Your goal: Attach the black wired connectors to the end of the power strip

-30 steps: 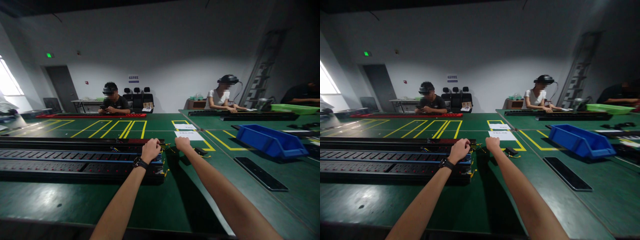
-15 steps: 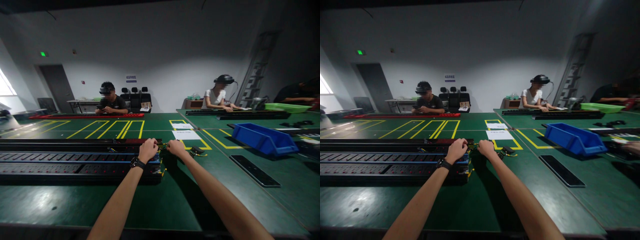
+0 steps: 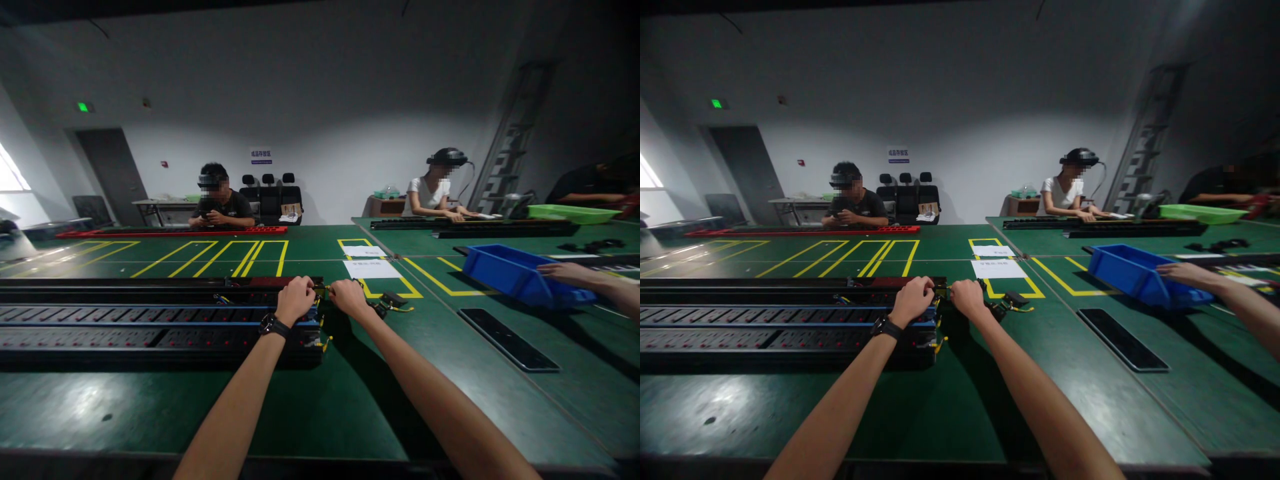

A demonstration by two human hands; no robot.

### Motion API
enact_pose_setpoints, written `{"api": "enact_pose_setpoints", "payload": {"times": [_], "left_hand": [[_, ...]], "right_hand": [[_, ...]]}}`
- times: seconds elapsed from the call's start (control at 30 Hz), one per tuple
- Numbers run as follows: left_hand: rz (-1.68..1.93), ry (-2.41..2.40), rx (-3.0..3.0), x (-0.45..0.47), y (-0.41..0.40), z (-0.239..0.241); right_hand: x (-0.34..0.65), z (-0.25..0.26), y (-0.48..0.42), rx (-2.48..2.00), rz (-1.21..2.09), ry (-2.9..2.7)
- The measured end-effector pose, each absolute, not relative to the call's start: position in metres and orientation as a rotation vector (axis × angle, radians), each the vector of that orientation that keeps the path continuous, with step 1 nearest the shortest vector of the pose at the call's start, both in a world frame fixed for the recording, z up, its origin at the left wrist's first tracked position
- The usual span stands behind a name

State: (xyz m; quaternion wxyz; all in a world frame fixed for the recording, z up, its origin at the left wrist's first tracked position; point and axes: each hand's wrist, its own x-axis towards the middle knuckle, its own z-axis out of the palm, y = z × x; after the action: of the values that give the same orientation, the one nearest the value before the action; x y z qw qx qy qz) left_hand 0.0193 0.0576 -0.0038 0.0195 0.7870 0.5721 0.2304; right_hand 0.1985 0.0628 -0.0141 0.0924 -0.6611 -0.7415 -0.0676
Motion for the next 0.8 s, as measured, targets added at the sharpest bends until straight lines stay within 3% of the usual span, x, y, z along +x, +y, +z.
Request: {"api": "enact_pose_setpoints", "payload": {"times": [0.43,0.8], "left_hand": [[0.722,1.719,2.443,0.018,0.053,0.0],[0.696,1.718,2.445,0.022,0.056,0.003]], "right_hand": [[0.289,-0.014,0.037,-1.59,0.218,-1.94],[0.394,-0.03,0.026,-2.306,0.02,-1.727]]}}
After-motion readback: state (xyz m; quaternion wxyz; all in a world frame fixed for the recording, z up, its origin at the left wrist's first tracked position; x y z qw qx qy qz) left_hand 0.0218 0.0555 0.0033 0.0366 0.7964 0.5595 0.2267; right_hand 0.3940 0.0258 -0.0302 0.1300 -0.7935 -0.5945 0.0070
